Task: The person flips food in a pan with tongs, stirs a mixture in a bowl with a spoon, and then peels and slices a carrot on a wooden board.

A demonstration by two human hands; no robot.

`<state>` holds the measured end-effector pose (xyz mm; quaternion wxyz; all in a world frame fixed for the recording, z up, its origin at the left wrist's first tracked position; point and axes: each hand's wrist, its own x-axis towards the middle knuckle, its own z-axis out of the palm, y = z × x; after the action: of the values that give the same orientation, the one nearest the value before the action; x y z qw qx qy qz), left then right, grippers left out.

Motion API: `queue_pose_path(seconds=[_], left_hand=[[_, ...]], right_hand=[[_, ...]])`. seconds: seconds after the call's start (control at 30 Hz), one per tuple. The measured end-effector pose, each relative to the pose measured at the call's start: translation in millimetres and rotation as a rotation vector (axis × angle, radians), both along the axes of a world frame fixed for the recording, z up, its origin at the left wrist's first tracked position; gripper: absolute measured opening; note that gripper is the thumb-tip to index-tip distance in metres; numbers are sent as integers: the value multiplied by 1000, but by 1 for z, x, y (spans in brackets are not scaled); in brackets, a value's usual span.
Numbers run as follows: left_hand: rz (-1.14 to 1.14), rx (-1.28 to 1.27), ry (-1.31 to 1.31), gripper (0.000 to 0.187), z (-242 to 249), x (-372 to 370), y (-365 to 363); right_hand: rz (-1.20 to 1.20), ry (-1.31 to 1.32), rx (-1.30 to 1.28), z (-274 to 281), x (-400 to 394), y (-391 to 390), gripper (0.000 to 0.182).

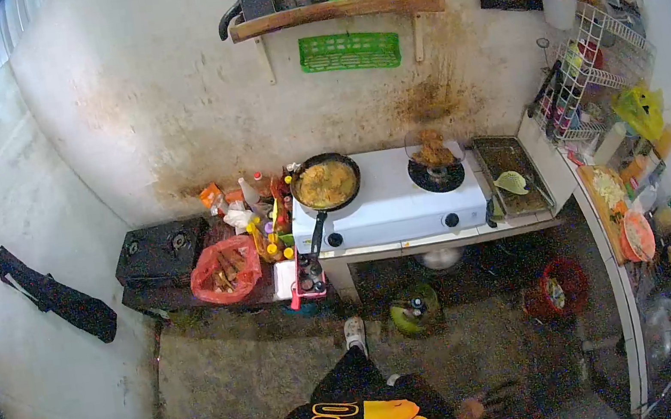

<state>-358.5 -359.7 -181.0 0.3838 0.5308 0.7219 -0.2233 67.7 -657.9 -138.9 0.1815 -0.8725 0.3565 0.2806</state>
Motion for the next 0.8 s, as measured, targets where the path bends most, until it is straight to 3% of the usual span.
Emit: queue_pose_path(seconds=[0.1,0.17,0.23,0.3,0.33,0.4,0.47,0.53,0.57,0.67,0.73,0.8], left_hand=[[-39,17,6,38,2,-16,1],[-70,48,-4,38,1,-21,10],[-107,90,-19,38,-2,-22,28],[-143,134,-42,38,-2,-16,50],[-164,155,-55,38,-3,-13,61],[-211,214,-84,38,-7,2,85],[-252,306,-133,38,1,22,108],[-236,301,-222,38,68,51,119],[-256,357,-276,37,70,63,132],[-272,437,-373,37,82,70,159],[-68,522,-486,37,91,67,174],[-34,514,-529,35,81,36,190]], right_hand=[[34,-114,29,0,15,23,65],[86,-443,-34,-1,13,63,70],[219,-345,199,66,5,92,70],[239,-653,124,32,0,111,72],[230,-650,105,38,-5,113,72],[144,-385,196,58,-17,130,75],[67,-419,123,33,-37,131,75],[11,-350,2,22,-65,119,73],[17,-258,-46,26,-75,116,71],[147,-94,-122,24,-115,95,65],[309,-12,-169,26,-132,93,61],[538,73,-229,27,-150,97,57]])
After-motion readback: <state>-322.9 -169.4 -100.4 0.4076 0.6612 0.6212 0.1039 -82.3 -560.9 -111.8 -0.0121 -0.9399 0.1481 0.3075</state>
